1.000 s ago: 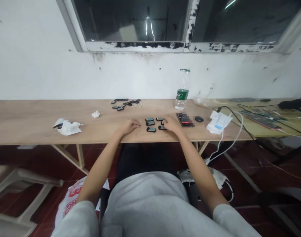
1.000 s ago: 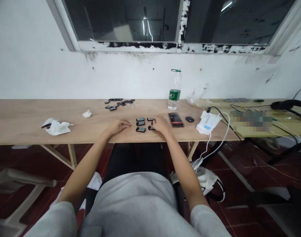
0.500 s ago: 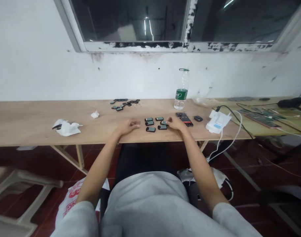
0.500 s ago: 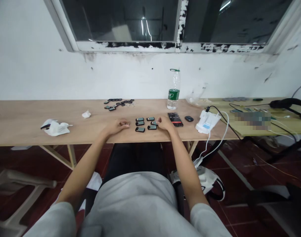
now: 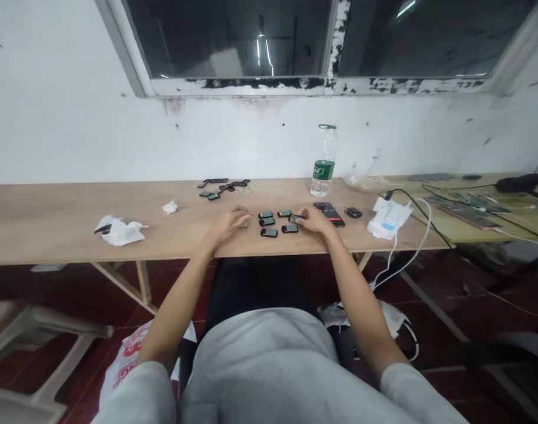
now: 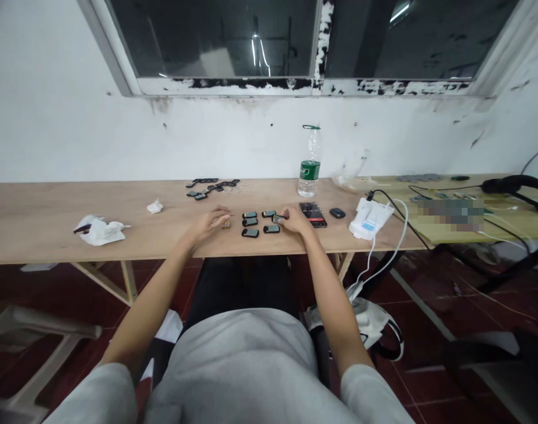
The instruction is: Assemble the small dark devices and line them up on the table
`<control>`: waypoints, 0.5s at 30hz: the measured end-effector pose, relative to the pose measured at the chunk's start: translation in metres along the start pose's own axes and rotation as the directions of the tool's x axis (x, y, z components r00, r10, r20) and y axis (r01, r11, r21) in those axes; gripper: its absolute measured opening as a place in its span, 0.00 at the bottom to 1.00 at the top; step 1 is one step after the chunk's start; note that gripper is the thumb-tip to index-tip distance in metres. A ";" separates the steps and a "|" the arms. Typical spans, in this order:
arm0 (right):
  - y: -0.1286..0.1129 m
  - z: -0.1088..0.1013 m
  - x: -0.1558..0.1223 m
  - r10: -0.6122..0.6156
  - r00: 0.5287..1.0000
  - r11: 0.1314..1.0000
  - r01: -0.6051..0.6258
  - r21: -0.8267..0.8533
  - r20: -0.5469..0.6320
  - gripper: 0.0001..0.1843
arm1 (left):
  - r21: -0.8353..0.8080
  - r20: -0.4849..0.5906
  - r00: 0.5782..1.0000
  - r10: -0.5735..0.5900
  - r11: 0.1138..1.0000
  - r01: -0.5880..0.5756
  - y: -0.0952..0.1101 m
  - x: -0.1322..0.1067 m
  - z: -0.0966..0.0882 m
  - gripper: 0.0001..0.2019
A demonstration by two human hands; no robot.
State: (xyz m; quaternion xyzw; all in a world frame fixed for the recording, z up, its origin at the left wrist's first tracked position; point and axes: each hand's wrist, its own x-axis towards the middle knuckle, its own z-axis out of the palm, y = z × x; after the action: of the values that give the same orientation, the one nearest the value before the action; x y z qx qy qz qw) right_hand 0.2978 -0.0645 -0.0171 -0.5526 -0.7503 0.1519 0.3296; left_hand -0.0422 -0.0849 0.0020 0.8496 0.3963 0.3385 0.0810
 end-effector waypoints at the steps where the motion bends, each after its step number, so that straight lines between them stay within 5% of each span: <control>1: 0.000 0.000 0.001 0.001 0.999 1.000 0.000 0.027 -0.033 0.05 | 0.014 -0.012 1.000 0.010 1.000 -0.010 0.005 0.001 -0.001 0.23; 7: -0.014 -0.006 -0.002 -0.014 0.981 0.960 0.068 0.273 -0.196 0.10 | 0.062 -0.021 0.998 0.062 0.996 -0.061 0.038 0.004 -0.005 0.15; 15: -0.071 -0.008 -0.024 -0.172 0.985 0.894 0.168 0.415 -0.027 0.12 | 0.043 -0.115 0.968 0.223 0.975 -0.220 0.070 0.004 0.017 0.07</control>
State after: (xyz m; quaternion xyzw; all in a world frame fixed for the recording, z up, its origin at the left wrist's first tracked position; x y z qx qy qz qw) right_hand 0.2555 -0.1125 0.0233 -0.4013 -0.7479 0.2816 0.4476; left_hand 0.0139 -0.1266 0.0197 0.8679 0.3080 0.3897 0.0063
